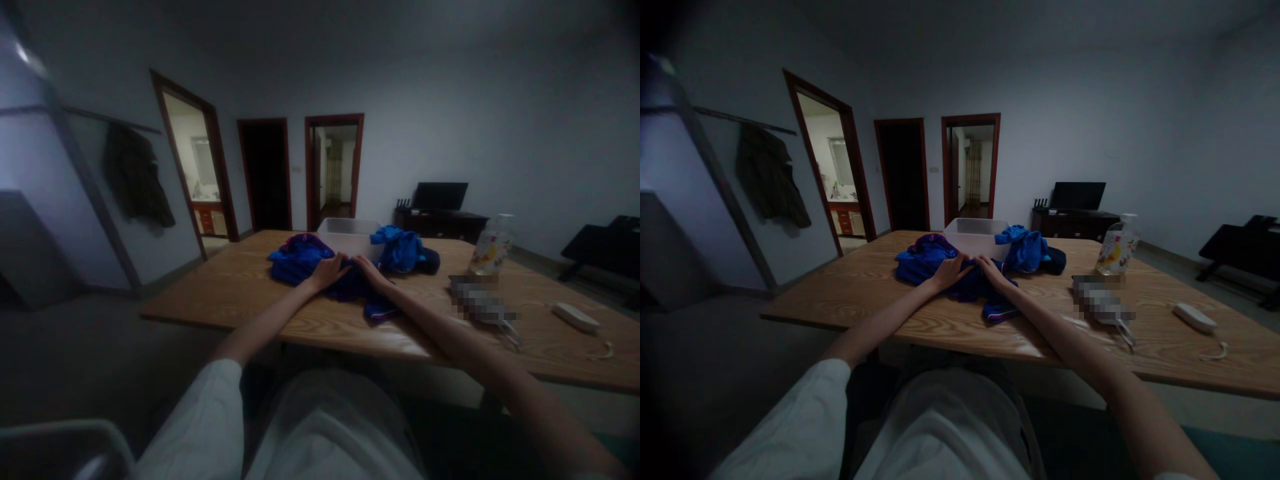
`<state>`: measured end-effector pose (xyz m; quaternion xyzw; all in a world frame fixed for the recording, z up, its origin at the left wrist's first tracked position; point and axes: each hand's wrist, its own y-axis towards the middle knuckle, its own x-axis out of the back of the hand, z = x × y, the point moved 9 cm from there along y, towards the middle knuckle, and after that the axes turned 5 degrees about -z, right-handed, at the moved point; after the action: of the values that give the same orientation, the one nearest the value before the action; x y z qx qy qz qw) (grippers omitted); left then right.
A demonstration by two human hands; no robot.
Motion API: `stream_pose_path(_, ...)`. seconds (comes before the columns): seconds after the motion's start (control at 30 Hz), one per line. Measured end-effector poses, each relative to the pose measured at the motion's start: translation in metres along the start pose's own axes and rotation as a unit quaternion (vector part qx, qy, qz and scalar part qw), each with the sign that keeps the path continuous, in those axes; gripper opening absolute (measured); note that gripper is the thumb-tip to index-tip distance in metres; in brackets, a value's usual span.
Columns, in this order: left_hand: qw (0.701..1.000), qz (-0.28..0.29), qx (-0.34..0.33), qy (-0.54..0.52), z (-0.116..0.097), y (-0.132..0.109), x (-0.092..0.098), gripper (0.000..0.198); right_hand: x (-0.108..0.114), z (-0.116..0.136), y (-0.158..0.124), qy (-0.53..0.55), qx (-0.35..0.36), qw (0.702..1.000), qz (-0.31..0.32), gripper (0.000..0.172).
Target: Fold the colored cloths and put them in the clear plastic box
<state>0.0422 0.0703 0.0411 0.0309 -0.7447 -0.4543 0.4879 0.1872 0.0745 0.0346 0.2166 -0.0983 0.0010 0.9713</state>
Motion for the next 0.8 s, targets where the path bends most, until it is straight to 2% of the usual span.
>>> stream_pose_path(0.13, 1.0, 0.021, 0.001, 0.004, -0.002, -0.001, 0.0, 0.041, 0.0, 0.002, 0.0, 0.008, -0.002, 1.0, 0.002, 0.037)
stream_pose_path(0.27, 0.996, 0.014, 0.077, -0.039, 0.009, -0.002, 0.002, 0.051, 0.0, 0.004, -0.001, 0.016, 0.002, 1.0, 0.004, 0.036)
stream_pose_path(0.33, 0.99, 0.014, 0.117, -0.081, 0.017, -0.002, 0.0, 0.05, 0.0, 0.004, 0.0, 0.022, 0.004, 1.0, 0.006, 0.026)
stream_pose_path(0.43, 0.972, 0.022, 0.143, -0.184, 0.024, 0.001, -0.008, 0.043, -0.002, 0.004, 0.001, 0.031, 0.003, 0.999, 0.011, 0.012)
stream_pose_path(0.53, 0.946, 0.014, 0.165, -0.279, 0.032, 0.005, -0.016, 0.037, -0.002, 0.004, 0.001, 0.039, 0.002, 0.999, 0.017, 0.016)
stream_pose_path(0.63, 0.934, -0.003, 0.19, -0.302, 0.042, 0.006, -0.019, 0.035, -0.002, 0.005, 0.0, 0.042, 0.002, 0.999, 0.02, 0.018)
stream_pose_path(0.7, 0.938, 0.0, 0.193, -0.288, 0.044, 0.005, -0.019, 0.036, -0.001, 0.005, -0.002, 0.039, 0.003, 0.999, 0.017, 0.022)
stream_pose_path(0.8, 0.955, 0.023, 0.159, -0.249, 0.035, 0.002, -0.016, 0.038, 0.002, 0.005, -0.003, 0.03, -0.001, 0.999, 0.011, 0.036)
